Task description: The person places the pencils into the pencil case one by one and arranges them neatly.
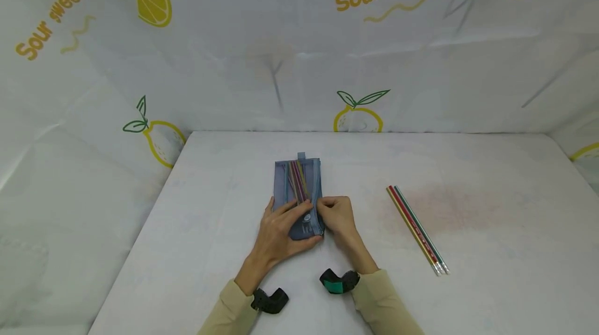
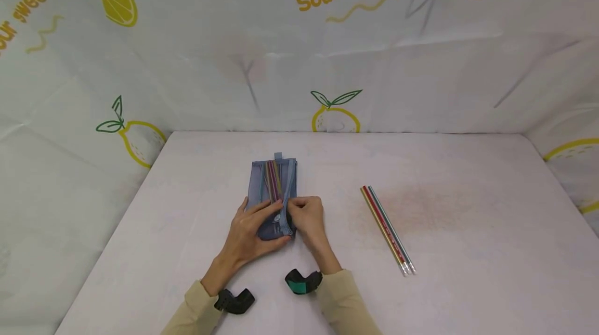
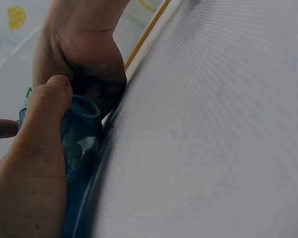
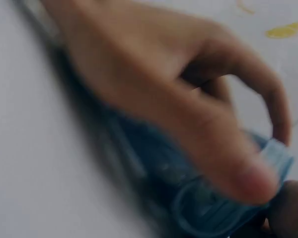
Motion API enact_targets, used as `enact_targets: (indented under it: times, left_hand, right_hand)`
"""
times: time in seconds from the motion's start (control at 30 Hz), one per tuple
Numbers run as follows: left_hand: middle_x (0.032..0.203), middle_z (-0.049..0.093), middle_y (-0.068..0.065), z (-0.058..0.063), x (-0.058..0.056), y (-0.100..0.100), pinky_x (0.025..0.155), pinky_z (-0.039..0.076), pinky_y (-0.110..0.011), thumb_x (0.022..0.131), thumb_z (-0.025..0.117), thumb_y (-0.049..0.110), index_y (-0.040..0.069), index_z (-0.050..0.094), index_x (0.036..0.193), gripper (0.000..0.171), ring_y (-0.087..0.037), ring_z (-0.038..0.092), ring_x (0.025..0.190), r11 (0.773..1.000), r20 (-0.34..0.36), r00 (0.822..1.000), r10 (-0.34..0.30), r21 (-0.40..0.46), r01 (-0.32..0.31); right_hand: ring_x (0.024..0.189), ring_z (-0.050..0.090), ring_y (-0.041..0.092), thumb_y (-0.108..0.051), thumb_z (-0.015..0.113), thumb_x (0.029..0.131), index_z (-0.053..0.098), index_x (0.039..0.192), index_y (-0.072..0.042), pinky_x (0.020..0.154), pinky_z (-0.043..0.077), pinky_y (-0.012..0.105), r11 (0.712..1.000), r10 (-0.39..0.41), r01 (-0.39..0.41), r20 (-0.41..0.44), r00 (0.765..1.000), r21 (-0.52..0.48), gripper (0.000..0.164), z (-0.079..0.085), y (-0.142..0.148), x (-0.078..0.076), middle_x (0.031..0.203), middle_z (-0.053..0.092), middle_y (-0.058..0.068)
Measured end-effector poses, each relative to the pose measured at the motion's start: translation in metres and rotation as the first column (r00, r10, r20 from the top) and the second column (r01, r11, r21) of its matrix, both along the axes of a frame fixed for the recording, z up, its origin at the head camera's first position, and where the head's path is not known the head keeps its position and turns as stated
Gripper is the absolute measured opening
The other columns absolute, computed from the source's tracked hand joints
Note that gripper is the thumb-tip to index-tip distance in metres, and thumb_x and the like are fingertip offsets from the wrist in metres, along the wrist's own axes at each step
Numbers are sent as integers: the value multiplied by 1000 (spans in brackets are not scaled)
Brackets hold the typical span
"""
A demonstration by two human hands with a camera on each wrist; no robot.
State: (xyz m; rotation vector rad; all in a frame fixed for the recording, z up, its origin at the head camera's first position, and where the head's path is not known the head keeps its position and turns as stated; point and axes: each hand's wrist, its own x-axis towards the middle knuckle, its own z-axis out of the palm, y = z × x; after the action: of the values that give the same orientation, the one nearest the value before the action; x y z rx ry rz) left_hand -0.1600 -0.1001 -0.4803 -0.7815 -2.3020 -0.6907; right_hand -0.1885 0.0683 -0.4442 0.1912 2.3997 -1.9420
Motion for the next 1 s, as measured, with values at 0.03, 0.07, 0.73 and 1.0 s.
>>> enact_targets:
  times: [0.03,0.07,0.73,1.0]
  left_hand:
    - [126,75,-4,0,0,0,101,42,-78,92,58,68,19,65,135,65,-34,73,113,1000,2,1000,-4,2,4]
    - [126,75,-4,-1,0,1,101,42,-78,92,58,68,19,65,135,66,-34,73,113,1000,1,1000,-7,4,7]
    - [122,77,-6,1,-1,-1,100,44,-77,94,53,69,14,68,132,68,-31,75,110,999,9,1000,22,37,-22]
    - [125,75,-9,2,-3,0,98,45,-78,97,55,63,14,68,128,60,-30,76,107,999,-51,999,-11,33,13]
  right_hand:
    - [59,53,4,5,61,85,78,89,12,52,42,17,1000,2,-2,-3,1000,0,18,0,0,1,69,71,6]
    - [58,52,4,5,61,85,78,88,12,51,41,17,1000,7,-7,-5,1000,6,18,1,-1,1,67,70,5]
    - [52,48,6,-21,78,91,82,101,-3,50,37,21,979,81,-69,-53,995,191,21,8,40,6,69,73,12]
    - [47,40,4,-17,78,90,80,101,2,47,33,20,929,7,46,-140,990,367,22,23,97,14,54,56,0]
